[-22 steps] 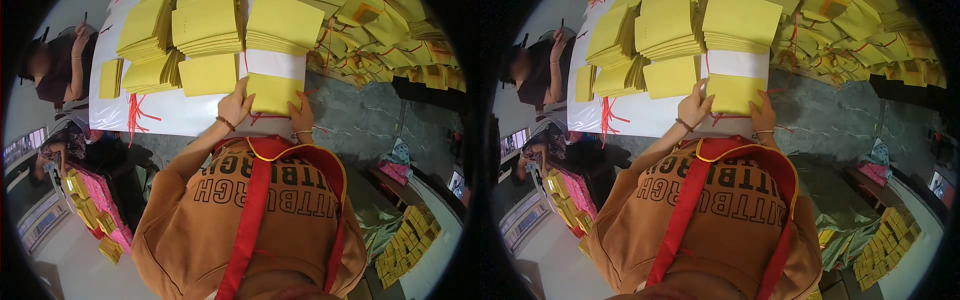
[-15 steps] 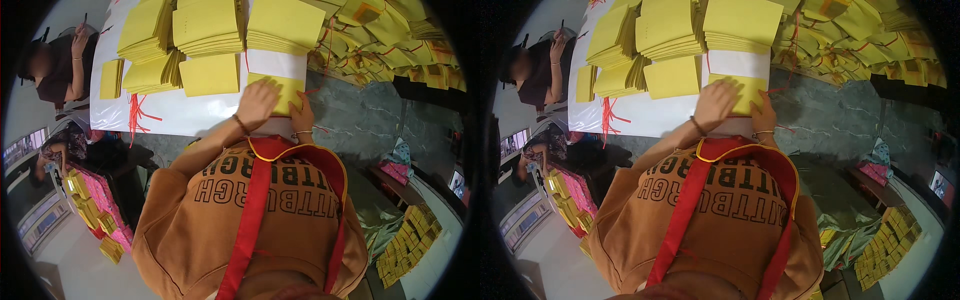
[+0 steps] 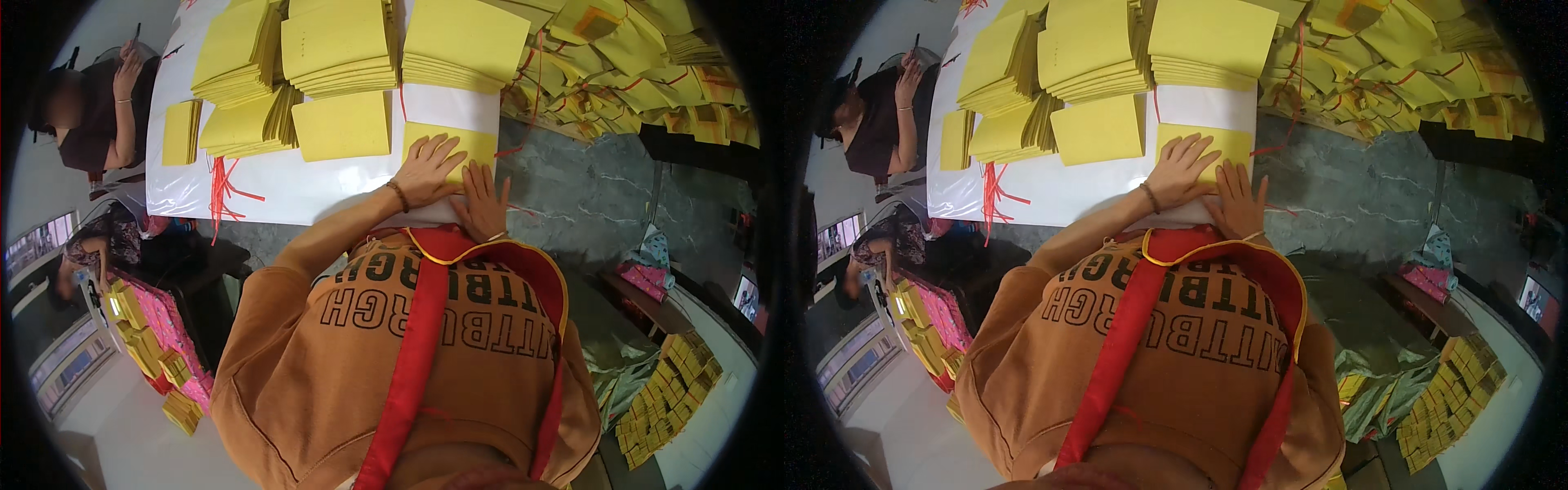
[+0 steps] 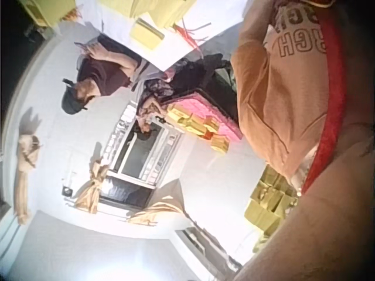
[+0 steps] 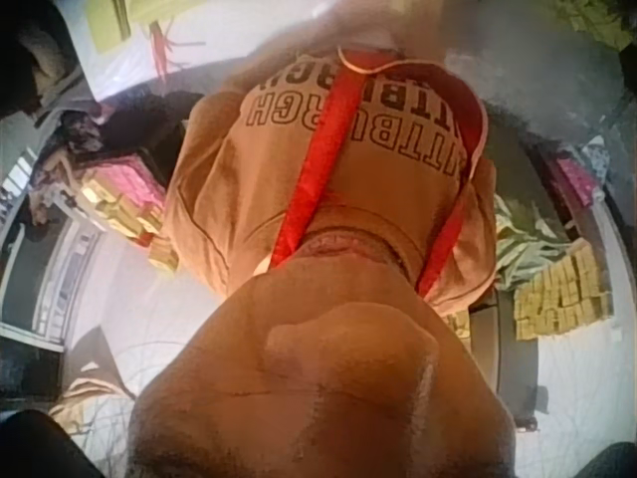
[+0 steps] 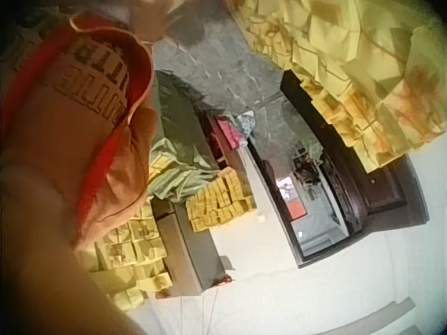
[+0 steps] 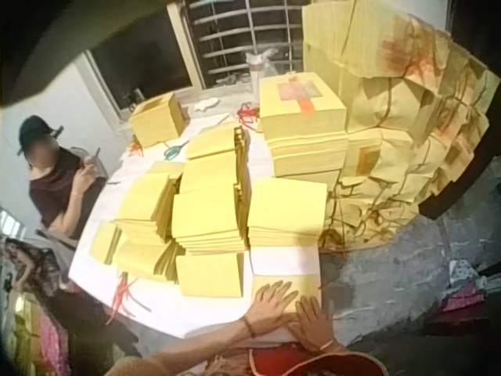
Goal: Folding and stacking bundles of yellow joss paper.
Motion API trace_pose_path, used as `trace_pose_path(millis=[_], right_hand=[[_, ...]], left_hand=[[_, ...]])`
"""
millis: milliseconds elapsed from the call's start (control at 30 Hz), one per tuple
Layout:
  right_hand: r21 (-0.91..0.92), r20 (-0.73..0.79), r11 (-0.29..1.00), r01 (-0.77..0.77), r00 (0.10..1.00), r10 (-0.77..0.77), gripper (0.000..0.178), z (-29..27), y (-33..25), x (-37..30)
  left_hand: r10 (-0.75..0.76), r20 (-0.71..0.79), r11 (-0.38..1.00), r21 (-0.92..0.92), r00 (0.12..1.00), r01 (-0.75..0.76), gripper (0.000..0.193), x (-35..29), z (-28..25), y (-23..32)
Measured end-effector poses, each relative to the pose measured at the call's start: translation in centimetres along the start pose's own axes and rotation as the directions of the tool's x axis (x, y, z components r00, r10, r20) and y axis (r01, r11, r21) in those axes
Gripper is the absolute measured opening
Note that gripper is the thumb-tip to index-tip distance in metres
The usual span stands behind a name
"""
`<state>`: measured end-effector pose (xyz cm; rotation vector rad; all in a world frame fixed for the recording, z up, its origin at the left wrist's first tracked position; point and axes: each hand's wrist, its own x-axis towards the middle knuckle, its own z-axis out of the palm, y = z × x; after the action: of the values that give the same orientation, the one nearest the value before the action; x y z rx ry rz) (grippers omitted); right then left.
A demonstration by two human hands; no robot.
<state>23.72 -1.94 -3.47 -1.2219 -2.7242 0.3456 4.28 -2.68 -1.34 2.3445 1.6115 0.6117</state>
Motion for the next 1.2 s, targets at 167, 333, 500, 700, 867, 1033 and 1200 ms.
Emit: trace_pose_path(millis=[167, 333, 500, 700, 867, 1033, 1200], right_hand=[[0.044, 0.046, 0.998, -0.051, 0.998, 0.049, 0.054, 0.3, 0.2, 0.5], [0.922, -0.011, 0.369, -0.115, 0.946, 0.323, 0.037, -1.1, 2.0, 1.7], [0.948, -0.109, 0.31, -0.068, 0.848, 0.518, 0.034, -2.8, 2.4, 2.6], [0.81, -0.367, 0.583, 0.057, 0.825, 0.43, 0.041, -4.7, 0.5, 3.7], [0.347, -0.597, 0.884, 0.314, 0.801, -0.05, 0.051, -8.2, -2.0, 4.2], [0.483, -0.355, 0.823, 0.3, 0.926, -0.129, 0.047, -6.4, -2.7, 5.2], [0.352, -0.277, 0.841, 0.41, 0.904, -0.325, 0.038, -2.9, -4.7, 7.1]], left_hand=[[0.076, 0.154, 0.997, -0.032, 0.985, -0.072, 0.064, -0.1, -1.0, -0.7], [0.173, 0.199, 0.968, 0.149, 0.965, -0.204, 0.057, 0.0, -1.2, -1.0], [0.263, -0.015, 0.903, 0.357, 0.965, -0.241, 0.046, 0.5, 2.2, -0.1], [0.129, -0.091, 0.973, 0.203, 0.987, -0.109, 0.035, 1.6, -2.5, 1.1], [0.207, -0.345, 0.972, 0.178, 0.916, -0.153, 0.038, -0.2, -10.4, 0.7], [0.071, -0.368, 0.962, 0.272, 0.927, 0.034, 0.041, -5.5, -13.0, -3.4], [-0.043, -0.299, 0.912, 0.377, 0.953, 0.159, 0.053, -7.7, -10.5, -7.7]])
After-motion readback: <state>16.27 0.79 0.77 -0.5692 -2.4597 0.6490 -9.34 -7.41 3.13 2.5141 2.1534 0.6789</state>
